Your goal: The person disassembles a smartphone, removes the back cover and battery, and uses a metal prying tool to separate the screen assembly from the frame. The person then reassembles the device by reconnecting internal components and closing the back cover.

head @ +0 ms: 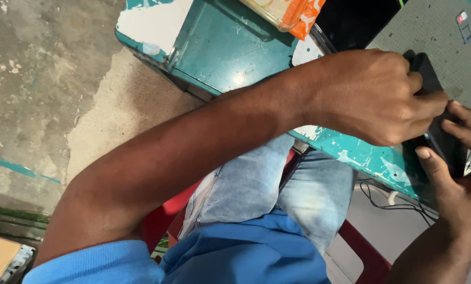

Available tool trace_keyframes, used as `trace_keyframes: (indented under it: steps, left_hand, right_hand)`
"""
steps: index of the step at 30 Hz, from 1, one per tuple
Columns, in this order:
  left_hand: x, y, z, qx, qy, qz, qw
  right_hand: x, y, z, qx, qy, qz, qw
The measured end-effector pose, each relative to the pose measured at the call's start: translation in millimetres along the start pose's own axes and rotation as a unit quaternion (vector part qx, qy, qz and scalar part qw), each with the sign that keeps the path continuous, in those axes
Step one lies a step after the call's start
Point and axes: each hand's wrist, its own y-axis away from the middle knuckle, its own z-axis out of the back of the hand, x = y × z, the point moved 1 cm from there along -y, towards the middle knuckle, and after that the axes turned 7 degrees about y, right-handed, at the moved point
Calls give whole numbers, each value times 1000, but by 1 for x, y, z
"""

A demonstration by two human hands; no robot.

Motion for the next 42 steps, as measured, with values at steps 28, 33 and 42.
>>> trace_keyframes:
  steps: [28,33,42]
  left_hand:
    - [-20,-14,45,-121,269,284,912]
    - [-84,-17,67,-152,504,611,591]
    - [-114,-20,26,-304,620,604,398]
  right_hand:
    - [1,0,0,-19,-83,-60,995]
    - [6,0,1,-37,-66,-11,997]
    - [9,-3,2,-44,-71,-8,996]
